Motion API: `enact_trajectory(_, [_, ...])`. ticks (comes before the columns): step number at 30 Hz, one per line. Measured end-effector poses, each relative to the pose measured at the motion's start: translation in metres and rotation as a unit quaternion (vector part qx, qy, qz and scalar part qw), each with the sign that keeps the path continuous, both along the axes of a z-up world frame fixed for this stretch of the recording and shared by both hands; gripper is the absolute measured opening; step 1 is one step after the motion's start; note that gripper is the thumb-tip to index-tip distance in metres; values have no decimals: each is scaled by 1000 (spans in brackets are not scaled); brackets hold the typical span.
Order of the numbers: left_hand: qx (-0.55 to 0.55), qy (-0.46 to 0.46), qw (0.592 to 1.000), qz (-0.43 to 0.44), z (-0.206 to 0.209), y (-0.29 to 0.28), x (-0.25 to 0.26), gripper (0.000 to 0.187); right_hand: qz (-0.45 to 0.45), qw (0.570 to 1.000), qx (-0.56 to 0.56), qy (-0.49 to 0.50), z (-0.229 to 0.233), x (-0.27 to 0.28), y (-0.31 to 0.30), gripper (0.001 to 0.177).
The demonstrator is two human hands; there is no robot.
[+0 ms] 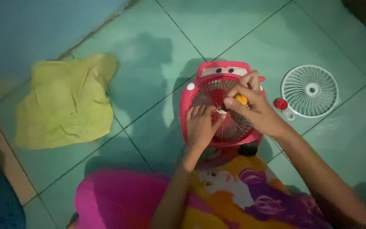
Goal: The person sits on the floor and uses a screwdriver to adjust the central hub of a pink car-shaped toy fan. They repeatedly tighten and loosen the center screw while holding the fan steady, then briefly spin the blades by hand.
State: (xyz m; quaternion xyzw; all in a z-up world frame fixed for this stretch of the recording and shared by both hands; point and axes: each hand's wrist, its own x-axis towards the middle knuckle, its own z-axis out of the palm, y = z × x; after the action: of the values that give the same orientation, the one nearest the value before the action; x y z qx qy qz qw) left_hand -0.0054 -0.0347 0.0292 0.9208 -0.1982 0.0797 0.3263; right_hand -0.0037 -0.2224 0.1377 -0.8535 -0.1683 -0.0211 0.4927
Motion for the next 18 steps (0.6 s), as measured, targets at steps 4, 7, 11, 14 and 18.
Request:
enact_trajectory(4, [-9,6,1000,-10,-2,2,4,44,-4,998,31,46,30,11,1,35])
enact_trajectory(7, [-18,24,999,-13,-4,4,6,44,-9,1000,11,-11,56,17,5,36])
enact_trajectory(11, [-32,33,999,-11,-9,1,6,42,45,986,-150,-55,80,25,4,33])
enact_trajectory(14, [-28,12,1000,-6,-11,0,6,42,43,929,-361,-69,88,32,11,34])
enact_trajectory(18, [-21,13,1000,-16,-11,-1,7,45,32,790,-611,-21,93,38,20,46])
